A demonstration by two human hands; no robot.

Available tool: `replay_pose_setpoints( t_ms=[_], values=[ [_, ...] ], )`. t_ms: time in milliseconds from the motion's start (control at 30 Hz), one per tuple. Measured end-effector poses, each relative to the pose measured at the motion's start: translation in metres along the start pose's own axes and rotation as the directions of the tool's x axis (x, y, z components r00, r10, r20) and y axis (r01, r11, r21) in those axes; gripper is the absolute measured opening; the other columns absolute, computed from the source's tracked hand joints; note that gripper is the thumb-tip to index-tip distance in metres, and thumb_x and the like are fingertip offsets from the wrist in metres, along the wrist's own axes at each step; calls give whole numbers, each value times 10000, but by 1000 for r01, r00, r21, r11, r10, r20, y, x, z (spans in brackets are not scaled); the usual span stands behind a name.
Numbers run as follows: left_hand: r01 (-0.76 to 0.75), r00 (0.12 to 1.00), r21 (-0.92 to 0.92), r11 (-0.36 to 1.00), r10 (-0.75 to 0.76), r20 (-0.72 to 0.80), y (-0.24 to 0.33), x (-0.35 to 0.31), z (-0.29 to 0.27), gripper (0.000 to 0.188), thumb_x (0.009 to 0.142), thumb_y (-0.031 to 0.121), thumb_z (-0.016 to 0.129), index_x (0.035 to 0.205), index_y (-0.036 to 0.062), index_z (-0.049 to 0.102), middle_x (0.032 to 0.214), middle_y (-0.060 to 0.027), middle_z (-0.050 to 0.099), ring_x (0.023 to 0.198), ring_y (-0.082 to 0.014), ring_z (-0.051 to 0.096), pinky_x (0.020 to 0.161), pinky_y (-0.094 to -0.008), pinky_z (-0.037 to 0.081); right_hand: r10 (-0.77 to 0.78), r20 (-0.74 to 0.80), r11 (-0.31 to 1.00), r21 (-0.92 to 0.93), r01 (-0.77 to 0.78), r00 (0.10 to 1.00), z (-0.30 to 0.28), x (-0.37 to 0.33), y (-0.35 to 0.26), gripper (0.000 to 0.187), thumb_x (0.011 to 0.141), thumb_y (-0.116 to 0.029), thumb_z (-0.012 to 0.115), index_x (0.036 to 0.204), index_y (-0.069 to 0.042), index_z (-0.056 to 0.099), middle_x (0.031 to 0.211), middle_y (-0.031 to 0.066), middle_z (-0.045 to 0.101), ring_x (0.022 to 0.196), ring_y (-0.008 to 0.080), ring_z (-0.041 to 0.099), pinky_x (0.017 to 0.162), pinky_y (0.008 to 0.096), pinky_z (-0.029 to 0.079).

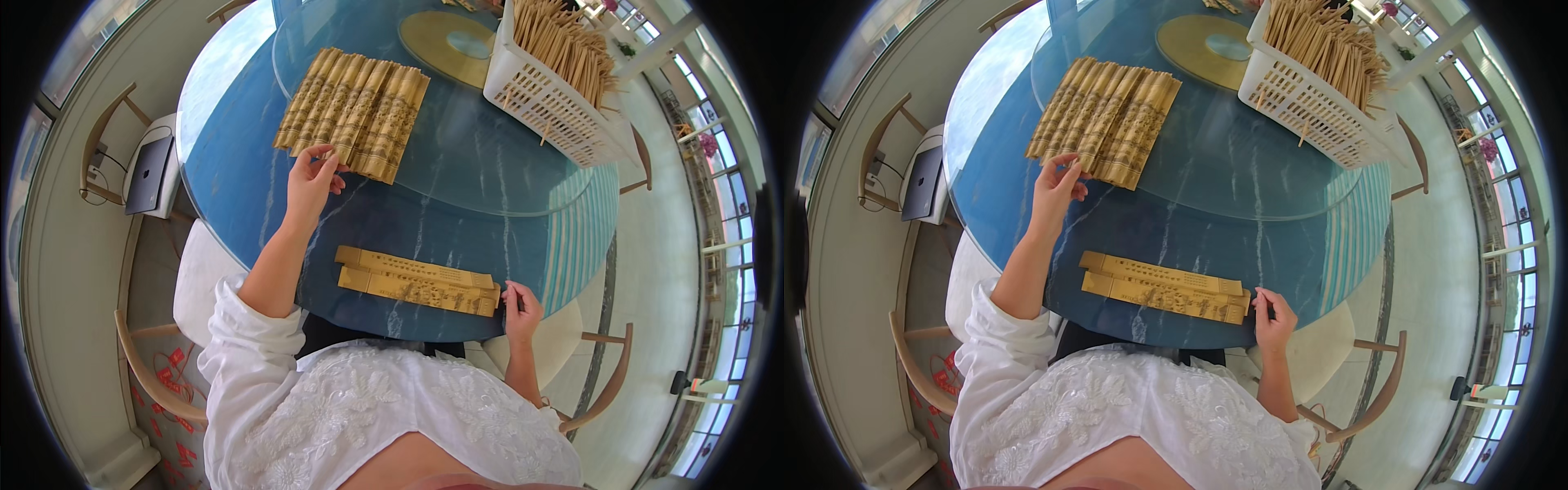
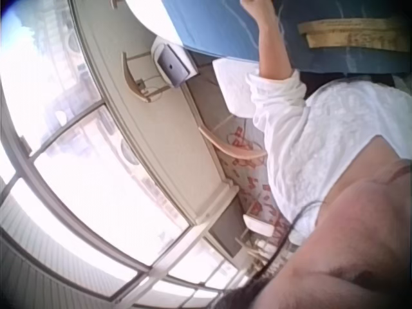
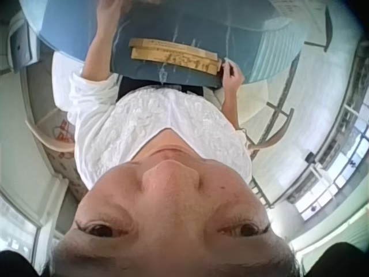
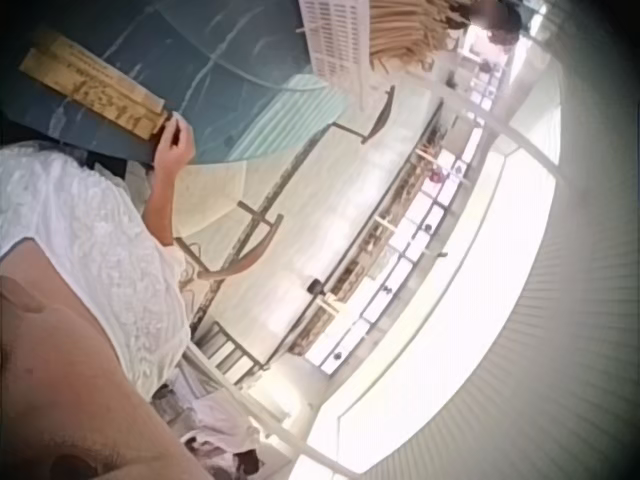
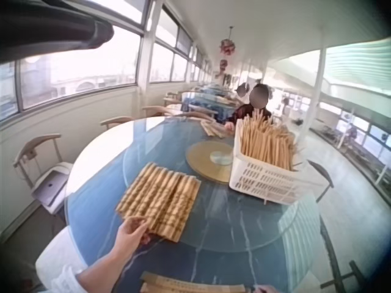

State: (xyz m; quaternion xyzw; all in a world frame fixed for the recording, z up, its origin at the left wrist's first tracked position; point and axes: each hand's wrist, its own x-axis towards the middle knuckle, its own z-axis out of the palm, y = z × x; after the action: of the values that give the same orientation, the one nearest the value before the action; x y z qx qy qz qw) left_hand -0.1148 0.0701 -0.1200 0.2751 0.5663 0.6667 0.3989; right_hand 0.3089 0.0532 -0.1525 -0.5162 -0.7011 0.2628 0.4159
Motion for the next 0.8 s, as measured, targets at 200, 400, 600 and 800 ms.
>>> replay_pose_setpoints(
  t_ms=[200,400,600,800],
  values=[
    [-25,999,123,992,30,-37,-1,-1,3,245,982,173,563,1176,26,545,688,-23,595,570,-71,510,518,-237,394,36,68,992,117,-43,997,-20,40,-13,176,903,-16,624,1069,-1,678,810,58,677,700,104,625,649,230,488],
    [-203,969,243,949,230,-91,-16,8,-2,198,975,200,587,1104,50,587,583,46,471,522,-27,364,490,-235,270,-483,-120,839,-347,419,867,-40,197,-98,170,897,-103,670,1061,-79,706,910,43,651,743,120,590,706,257,486],
    [-413,869,394,821,485,-100,-4,-2,9,124,971,145,588,1050,51,603,568,45,446,515,-25,338,489,-230,269,-343,-119,843,-476,250,932,-29,368,-97,272,886,-296,655,1064,-100,715,969,82,719,859,226,680,765,338,531],
    [-495,806,439,750,585,-89,-2,-6,13,97,952,109,603,1027,49,616,568,41,463,512,-17,365,482,-213,288,68,81,680,-733,14,994,-31,478,-48,376,849,-388,692,1046,-71,733,952,96,723,814,210,686,694,380,526]
  ],
)
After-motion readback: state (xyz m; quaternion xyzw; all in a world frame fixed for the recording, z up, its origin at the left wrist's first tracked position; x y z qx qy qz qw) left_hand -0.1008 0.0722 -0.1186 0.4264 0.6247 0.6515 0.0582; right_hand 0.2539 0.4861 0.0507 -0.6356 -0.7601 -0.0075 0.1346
